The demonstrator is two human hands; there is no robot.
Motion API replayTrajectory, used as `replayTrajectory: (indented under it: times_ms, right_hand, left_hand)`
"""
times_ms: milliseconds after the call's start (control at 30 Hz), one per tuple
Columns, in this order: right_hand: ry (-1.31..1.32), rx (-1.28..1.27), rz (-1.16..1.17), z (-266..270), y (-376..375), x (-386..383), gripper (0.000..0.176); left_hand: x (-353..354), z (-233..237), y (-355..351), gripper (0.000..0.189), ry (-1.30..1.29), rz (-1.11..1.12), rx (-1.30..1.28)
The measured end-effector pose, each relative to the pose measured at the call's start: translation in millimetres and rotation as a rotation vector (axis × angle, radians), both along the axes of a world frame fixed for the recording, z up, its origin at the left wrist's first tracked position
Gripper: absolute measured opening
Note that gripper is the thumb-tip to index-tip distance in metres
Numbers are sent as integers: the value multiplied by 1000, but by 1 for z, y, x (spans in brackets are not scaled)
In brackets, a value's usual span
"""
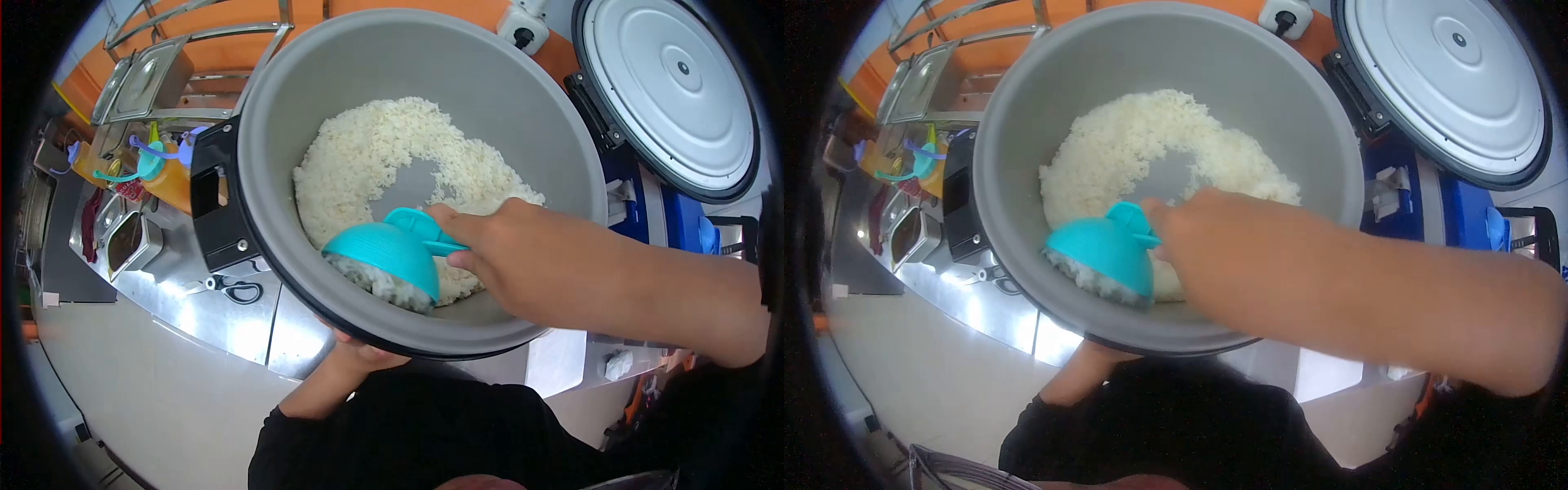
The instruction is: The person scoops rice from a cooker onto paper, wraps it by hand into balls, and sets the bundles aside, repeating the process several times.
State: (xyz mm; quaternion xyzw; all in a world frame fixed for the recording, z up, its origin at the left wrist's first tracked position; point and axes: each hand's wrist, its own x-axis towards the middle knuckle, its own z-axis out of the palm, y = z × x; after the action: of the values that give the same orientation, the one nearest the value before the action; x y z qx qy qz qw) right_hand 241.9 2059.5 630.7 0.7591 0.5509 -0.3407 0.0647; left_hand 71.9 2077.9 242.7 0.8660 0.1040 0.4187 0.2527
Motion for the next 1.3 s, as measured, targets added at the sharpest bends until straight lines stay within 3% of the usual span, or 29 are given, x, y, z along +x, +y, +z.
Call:
replayTrajectory:
  times_ms: [133, 267, 367, 433, 667, 767, 833, 933, 1100, 1200, 1267, 1300]
  right_hand:
    - [-58, -23, -59, 13, 6, -10, 43]
    - [-15, 123, 6, -11, 19, -2, 43]
    - [79, 126, -76, -33, 30, 7, 43]
    - [112, 348, 25, -38, 29, 10, 34]
    - [34, 306, -45, -15, 5, 5, 33]
    - [113, 440, 33, -28, 6, 20, 37]
    - [320, 171, -294, -28, 12, 26, 40]
    - [468, 282, -328, -31, 19, 43, 41]
    - [371, 378, -349, -30, 30, 46, 38]
    - [262, 408, -290, -61, 42, 59, 37]
    - [-321, 985, 393, -99, 47, 73, 39]
    - [-318, 984, 393, -88, 44, 60, 39]
  left_hand:
    - [4, 23, 2, 99, -93, 39, 27]
    - [4, 58, 11, 99, -210, 105, 93]
    - [8, 76, 18, 98, -263, 161, 154]
    - [10, 82, 18, 100, -283, 186, 171]
    - [13, 95, 26, 108, -314, 218, 214]
    - [15, 108, 32, 110, -333, 198, 223]
    - [14, 114, 31, 110, -358, 187, 236]
    - [12, 112, 32, 111, -310, 201, 210]
    - [13, 109, 31, 112, -345, 204, 224]
    - [13, 111, 32, 112, -350, 205, 249]
    - [13, 114, 33, 112, -359, 204, 251]
    - [13, 115, 33, 112, -356, 206, 250]
